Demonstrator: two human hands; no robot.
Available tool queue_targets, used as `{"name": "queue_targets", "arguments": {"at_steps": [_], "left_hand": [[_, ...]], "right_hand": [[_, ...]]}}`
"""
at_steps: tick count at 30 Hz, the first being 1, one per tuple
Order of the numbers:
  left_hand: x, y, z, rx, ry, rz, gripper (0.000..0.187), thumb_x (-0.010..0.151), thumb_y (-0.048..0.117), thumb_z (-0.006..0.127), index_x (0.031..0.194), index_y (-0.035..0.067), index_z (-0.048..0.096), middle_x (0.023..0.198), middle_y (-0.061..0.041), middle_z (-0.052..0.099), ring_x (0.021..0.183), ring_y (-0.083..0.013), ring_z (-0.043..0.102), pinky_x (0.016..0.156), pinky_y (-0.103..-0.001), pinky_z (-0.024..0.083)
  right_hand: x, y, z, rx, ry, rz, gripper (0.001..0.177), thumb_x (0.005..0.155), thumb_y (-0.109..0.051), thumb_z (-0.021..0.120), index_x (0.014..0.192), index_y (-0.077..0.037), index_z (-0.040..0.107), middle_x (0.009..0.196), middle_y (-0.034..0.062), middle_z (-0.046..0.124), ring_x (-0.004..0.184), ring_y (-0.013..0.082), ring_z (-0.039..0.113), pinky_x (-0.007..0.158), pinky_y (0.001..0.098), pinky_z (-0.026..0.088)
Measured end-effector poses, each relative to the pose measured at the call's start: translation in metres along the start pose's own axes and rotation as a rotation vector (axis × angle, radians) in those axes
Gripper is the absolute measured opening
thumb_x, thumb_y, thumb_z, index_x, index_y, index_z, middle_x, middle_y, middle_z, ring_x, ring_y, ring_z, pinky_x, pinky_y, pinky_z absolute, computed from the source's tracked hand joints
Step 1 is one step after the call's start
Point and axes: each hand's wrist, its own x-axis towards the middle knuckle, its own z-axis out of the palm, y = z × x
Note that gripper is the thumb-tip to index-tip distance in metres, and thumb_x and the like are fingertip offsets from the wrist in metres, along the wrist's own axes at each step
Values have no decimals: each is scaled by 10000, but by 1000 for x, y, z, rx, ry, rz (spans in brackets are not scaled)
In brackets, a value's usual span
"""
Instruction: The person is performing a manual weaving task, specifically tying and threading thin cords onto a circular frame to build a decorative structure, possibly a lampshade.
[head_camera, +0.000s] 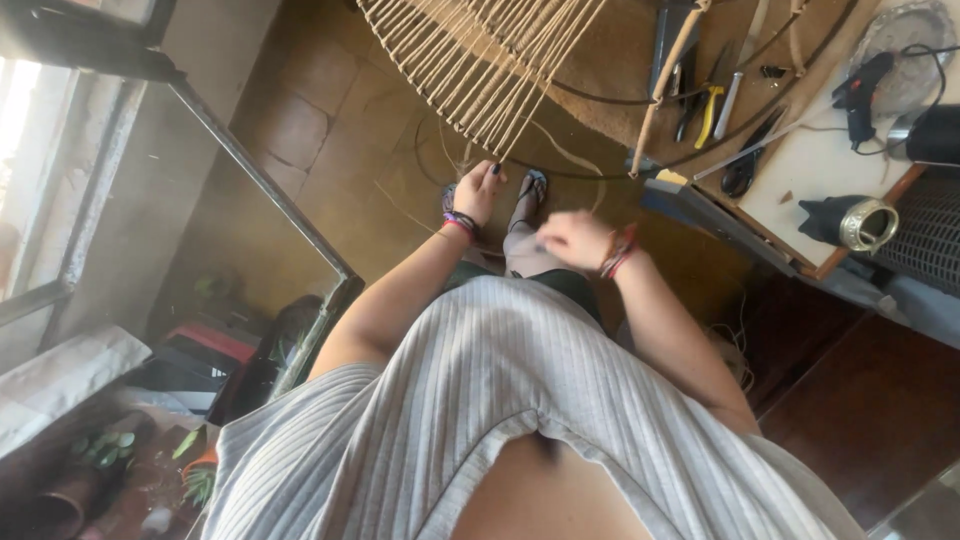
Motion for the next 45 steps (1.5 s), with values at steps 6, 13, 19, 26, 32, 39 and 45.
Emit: {"name": "queue_targets", "arguments": {"at_steps": [6, 13, 19, 26, 32, 39, 45], "left_hand": [[19, -15, 25, -87, 38, -154, 206, 1022, 399, 547, 1008, 329, 741, 702, -4, 642, 793, -180, 658, 859, -373, 544], [27, -25, 27, -124, 45, -108, 254, 1036, 337, 506, 970, 289, 747, 606, 21, 593, 671, -139, 609, 748, -320, 551], [28, -32, 25, -268, 10, 90, 239, 1049, 225, 518, 993, 205, 750, 586, 36, 556, 571, -75, 516, 601, -223, 481], [76, -104, 55, -505, 66, 99, 208, 1031, 167, 588, 924, 108, 756, 620, 44, 530, 620, -50, 453, 592, -197, 399], [132, -90, 92, -519, 104, -62, 140, 974, 161, 623, 932, 150, 756, 721, 52, 575, 695, -55, 506, 654, -213, 422], [86, -64, 74, -451, 18, -260, 219, 903, 198, 655, 1073, 248, 784, 944, 30, 693, 856, -101, 637, 817, -283, 539], [4, -30, 15, -1256, -493, -434, 478, 1035, 351, 476, 1453, 128, 544, 954, -45, 783, 887, -210, 782, 799, -370, 668]], "right_hand": [[-14, 56, 83, -7, -148, 314, 387, 914, -256, 630, 1297, -201, 648, 1076, 124, 733, 1035, 380, 716, 912, 501, 585], [1, 53, 34, -19, 47, 252, 357, 931, -228, 660, 1284, -205, 622, 1053, 78, 731, 979, 311, 735, 834, 447, 601], [21, 66, 22, 31, 191, 194, 315, 943, -106, 622, 1243, -188, 672, 1015, 49, 721, 976, 271, 734, 855, 410, 586], [113, 101, 27, 322, 388, 352, 186, 980, -193, 585, 1099, -214, 727, 923, -23, 740, 879, 137, 739, 787, 270, 568], [180, 120, 57, 930, 318, 762, 268, 922, -161, 674, 1149, -25, 714, 896, 174, 766, 655, 232, 780, 527, 309, 662], [107, 10, 16, 1492, 1164, 642, 232, 915, -189, 783, 1008, 7, 699, 960, 234, 766, 920, 374, 781, 859, 554, 665], [17, -69, 15, 950, 367, 86, 158, 928, 17, 613, 860, -27, 749, 820, 127, 794, 947, 292, 773, 973, 493, 560]]}}
